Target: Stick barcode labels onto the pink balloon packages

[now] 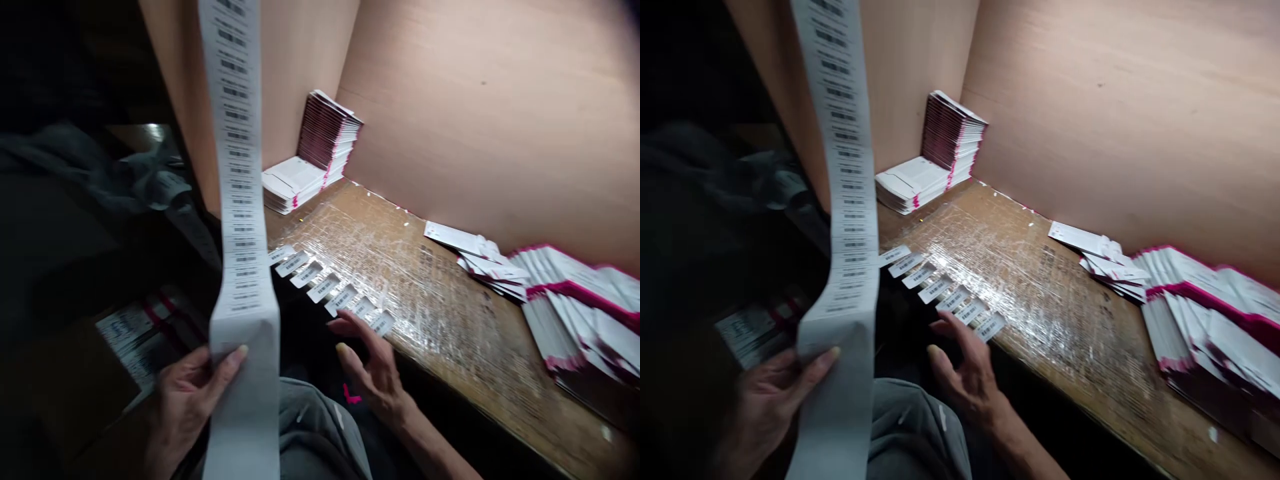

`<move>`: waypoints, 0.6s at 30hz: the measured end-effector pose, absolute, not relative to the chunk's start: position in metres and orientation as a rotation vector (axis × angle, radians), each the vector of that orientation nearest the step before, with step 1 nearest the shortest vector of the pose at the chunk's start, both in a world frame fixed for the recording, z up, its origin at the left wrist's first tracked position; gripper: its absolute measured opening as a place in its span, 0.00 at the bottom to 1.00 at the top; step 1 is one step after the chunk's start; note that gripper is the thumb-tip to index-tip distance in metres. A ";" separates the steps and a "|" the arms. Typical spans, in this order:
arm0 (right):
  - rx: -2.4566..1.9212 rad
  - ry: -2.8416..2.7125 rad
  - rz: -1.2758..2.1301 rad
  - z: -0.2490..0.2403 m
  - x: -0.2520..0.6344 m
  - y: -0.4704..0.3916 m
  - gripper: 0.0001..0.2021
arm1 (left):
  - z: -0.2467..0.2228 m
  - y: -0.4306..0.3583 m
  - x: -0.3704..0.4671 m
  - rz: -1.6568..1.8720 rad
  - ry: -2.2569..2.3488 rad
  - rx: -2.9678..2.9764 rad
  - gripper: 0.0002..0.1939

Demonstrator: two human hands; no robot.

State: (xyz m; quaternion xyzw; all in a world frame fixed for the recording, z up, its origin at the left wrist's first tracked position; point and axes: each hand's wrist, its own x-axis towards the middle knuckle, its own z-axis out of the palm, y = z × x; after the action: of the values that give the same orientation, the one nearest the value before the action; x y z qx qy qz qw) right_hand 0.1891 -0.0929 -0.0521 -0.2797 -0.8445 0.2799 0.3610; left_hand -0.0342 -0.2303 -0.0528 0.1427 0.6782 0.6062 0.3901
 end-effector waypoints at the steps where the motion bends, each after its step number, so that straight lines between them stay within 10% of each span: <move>1: -0.739 -2.065 1.025 -0.052 0.167 -0.102 0.21 | -0.050 -0.231 -0.032 1.489 1.720 0.464 0.19; 6: -0.676 -1.840 1.570 -0.067 0.107 -0.130 0.23 | -0.047 -0.231 -0.034 1.488 1.422 0.655 0.20; 12: -0.429 -2.372 0.407 -0.046 0.111 -0.111 0.15 | -0.052 -0.229 -0.029 1.441 1.606 0.646 0.15; 18: 0.113 -2.788 0.029 -0.013 0.096 -0.096 0.05 | -0.037 -0.223 -0.027 1.381 1.554 0.714 0.11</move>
State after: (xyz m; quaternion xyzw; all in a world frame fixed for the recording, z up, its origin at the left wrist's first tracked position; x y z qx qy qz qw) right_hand 0.0959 -0.0957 -0.0131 0.0399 -0.9837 0.0104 0.1748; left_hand -0.0268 -0.2231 -0.0374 0.2895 0.6297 0.5598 0.4542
